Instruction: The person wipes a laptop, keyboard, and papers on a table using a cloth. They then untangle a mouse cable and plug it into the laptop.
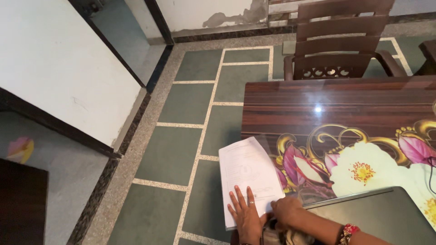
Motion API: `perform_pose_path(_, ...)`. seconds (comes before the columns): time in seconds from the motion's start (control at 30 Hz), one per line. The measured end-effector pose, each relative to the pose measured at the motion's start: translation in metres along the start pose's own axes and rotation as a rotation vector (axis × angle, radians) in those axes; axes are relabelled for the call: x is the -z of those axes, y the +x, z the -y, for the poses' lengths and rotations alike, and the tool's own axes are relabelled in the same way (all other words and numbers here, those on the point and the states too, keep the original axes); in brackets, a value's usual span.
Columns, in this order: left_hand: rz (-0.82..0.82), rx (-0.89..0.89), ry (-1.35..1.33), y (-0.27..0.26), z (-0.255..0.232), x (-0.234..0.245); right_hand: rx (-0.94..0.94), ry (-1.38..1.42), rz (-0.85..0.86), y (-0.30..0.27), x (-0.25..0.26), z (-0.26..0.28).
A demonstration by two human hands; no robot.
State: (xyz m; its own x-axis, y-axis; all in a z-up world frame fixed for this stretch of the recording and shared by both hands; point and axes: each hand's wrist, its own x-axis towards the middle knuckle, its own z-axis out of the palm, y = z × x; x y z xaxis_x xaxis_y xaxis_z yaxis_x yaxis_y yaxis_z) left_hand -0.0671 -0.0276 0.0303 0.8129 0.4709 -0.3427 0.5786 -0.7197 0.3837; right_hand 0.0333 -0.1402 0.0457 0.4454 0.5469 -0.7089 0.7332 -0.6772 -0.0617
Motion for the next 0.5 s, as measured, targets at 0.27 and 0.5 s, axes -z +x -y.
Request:
perform_pose_path(0.27, -0.033, -0.192, 0.045, -0.038, 0.023, -0.017, 0.003, 0.011, -0.012, -0.036, 0.008, -0.009)
perform_pose_path(0.5, 0.019, -0.268, 0.007, -0.091, 0.042, -0.035, -0.005, -0.008, -0.013, -0.048, 0.008, -0.01)
